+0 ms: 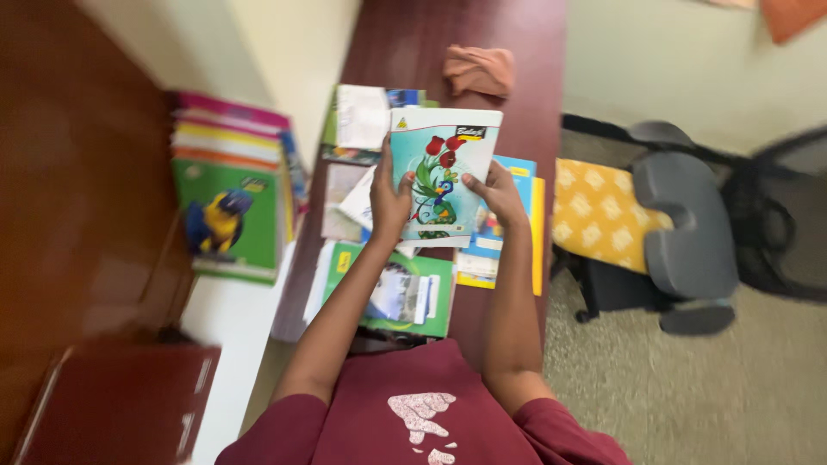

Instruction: The person sorts various notebooks and books by picking them up from a pile and placing them into a vertical row against a cabinet.

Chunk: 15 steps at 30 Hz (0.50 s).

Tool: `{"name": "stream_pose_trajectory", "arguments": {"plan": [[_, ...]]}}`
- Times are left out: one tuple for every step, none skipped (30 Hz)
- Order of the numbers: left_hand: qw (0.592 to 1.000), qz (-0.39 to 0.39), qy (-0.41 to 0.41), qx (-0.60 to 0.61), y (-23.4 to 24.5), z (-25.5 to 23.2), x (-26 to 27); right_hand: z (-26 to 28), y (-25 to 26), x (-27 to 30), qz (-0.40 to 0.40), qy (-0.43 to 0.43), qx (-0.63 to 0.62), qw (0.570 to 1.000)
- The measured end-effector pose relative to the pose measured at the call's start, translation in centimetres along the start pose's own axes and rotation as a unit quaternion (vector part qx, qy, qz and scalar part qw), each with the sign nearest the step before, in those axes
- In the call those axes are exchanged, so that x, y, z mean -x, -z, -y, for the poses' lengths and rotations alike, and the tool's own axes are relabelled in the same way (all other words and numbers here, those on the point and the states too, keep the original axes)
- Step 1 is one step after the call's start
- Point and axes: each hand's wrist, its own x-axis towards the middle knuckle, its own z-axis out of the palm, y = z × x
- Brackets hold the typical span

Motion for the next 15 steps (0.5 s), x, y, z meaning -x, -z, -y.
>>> {"name": "stream_pose_trajectory", "arguments": {"plan": [[1.000,-0.018,0.011,0.007,1.4,0.2,0.5,0.4,-1.1,0.0,0.012,-0.002,0.030,0.999],[0.999,-0.036,0.022,0.013,2.8,0.3,0.9,0.8,-2.5,-0.2,0.023,-0.003,0.061,0.998],[0.998,-0.056,0.033,0.019,4.3,0.5,1.3,1.1,-4.1,-0.3,0.050,0.007,0.056,0.997],[0.996,-0.091,0.005,-0.019,5.9,0.8,1.6,1.5,-5.6,-0.3,0.077,0.016,0.050,0.996],[0.990,-0.124,-0.023,-0.058,7.4,1.1,1.9,1.7,-7.2,-0.3,0.102,0.024,0.045,0.993],[0.982,-0.155,-0.050,-0.098,9.0,1.6,2.5,1.8,-9.0,-0.5,0.127,0.027,0.055,0.990],[0.982,-0.170,-0.028,-0.075,10.5,2.1,3.2,1.9,-10.8,-0.5,0.150,0.030,0.064,0.986],[0.981,-0.185,-0.008,-0.052,12.0,2.6,3.9,1.9,-12.6,-0.6,0.172,0.034,0.073,0.982],[0.980,-0.199,0.012,-0.027,13.5,3.1,4.7,1.7,-14.4,-0.5,0.191,0.028,0.083,0.978],[0.974,-0.221,0.010,-0.043,15.0,3.7,5.4,1.5,-16.4,-0.4,0.210,0.023,0.093,0.973],[0.969,-0.238,0.004,-0.058,16.6,4.4,5.6,1.3,-18.3,-0.4,0.223,0.021,0.101,0.969],[0.964,-0.256,-0.002,-0.073,18.2,5.0,5.9,1.0,-20.2,-0.3,0.252,0.045,0.090,0.962],[0.962,-0.261,0.024,-0.074,19.7,5.6,6.4,0.5,-21.9,0.1,0.276,0.068,0.078,0.956],[0.960,-0.267,0.050,-0.073,21.3,6.3,6.9,-0.1,-23.6,0.2,0.299,0.090,0.065,0.948],[0.958,-0.268,0.075,-0.070,22.7,7.0,7.3,-0.9,-25.0,0.3,0.290,0.091,0.127,0.944]]}}
